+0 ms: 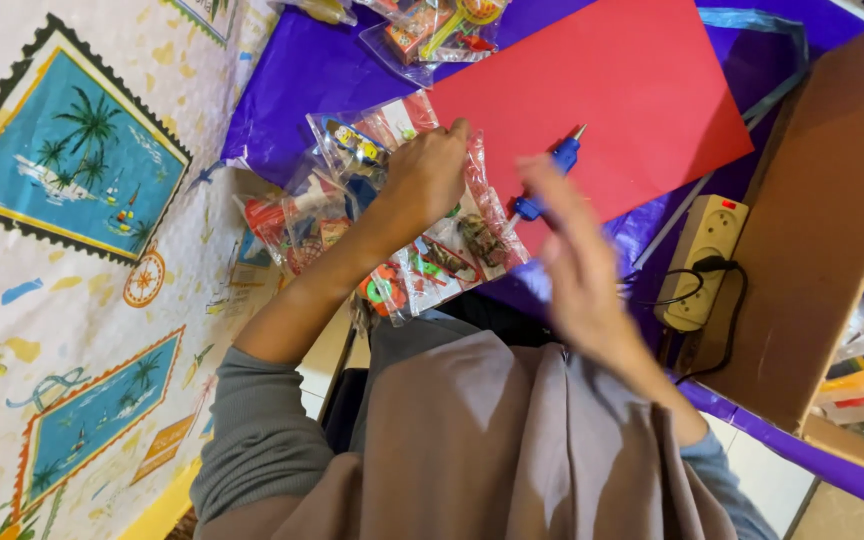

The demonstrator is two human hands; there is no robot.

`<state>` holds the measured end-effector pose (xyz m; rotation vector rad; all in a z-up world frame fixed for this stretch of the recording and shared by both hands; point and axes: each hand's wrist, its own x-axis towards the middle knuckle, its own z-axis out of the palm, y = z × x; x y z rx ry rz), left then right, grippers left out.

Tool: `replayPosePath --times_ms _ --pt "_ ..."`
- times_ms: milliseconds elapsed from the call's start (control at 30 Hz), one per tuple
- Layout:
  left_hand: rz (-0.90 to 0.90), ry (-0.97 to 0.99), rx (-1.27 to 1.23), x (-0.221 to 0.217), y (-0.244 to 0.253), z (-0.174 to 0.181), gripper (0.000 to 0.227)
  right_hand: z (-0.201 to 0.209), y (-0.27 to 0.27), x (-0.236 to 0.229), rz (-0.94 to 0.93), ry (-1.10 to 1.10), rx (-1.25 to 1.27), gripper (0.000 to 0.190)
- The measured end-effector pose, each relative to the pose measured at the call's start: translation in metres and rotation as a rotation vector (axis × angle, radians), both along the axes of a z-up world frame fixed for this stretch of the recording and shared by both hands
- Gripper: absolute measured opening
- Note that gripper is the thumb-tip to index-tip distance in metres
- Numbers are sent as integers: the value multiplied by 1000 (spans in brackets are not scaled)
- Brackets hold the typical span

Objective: The person packages various small toy items into plastic bags and uses a glue gun to seal a red piece of cardstock to the top of the bags. They pick toys from a large box, place them in bags, and apply hot glue to the cardstock headers.

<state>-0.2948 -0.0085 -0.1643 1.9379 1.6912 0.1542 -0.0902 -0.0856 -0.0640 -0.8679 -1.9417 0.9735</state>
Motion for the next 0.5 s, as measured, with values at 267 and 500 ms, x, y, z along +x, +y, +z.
replayPosePath --times_ms 267,500 --pt "27 -8 -54 1 -7 17 30 20 -5 -4 98 44 148 55" --pt "18 80 63 7 -10 3 37 -79 26 52 -394 -990 135 75"
